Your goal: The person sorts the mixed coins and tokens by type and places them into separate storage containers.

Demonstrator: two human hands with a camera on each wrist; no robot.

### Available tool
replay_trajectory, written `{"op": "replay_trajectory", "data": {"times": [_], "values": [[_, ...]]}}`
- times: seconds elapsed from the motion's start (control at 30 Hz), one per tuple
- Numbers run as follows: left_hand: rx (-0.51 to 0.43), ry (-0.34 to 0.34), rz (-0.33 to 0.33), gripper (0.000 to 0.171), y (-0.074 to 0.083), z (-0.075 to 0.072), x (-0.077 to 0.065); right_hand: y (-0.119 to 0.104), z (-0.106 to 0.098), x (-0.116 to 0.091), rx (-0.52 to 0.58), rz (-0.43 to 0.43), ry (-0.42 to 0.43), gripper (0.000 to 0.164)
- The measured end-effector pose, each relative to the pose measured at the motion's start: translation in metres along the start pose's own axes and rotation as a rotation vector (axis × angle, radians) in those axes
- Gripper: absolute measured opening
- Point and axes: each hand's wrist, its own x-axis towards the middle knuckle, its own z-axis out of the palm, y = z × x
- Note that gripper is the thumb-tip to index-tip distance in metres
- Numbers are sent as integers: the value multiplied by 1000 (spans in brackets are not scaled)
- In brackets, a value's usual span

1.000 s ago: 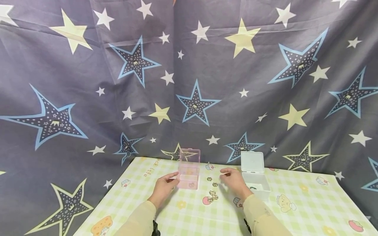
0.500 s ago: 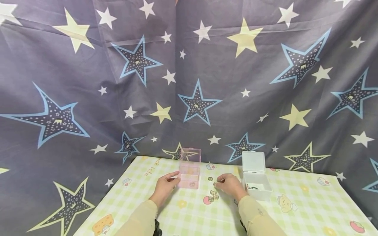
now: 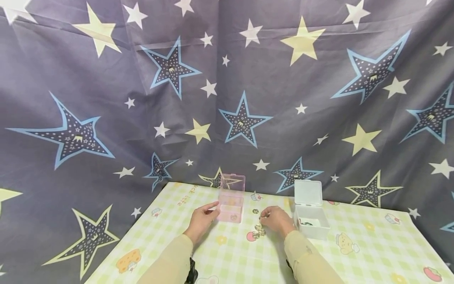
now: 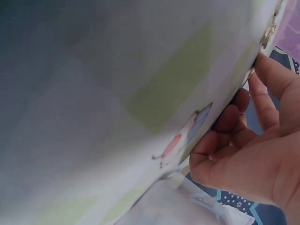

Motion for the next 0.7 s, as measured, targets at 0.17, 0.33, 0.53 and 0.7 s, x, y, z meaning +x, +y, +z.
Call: {"op": "replay_trajectory", "data": {"times": [0.17,0.33,0.53,0.7], "values": [[6,5,5,38,-1,0,2,-1,0,4,-17,14,-28,12],[-1,5,3,38,1,-1,-1,-3,-3,6,-42,-21,-66,11],[-1,-3,19,38,4,-1,-5,-3,-5,6,-77,-53,-93,11],[-3,-5,16,38,3,-4,-4,-4,-2,8,-59,-52,-64,12]]}}
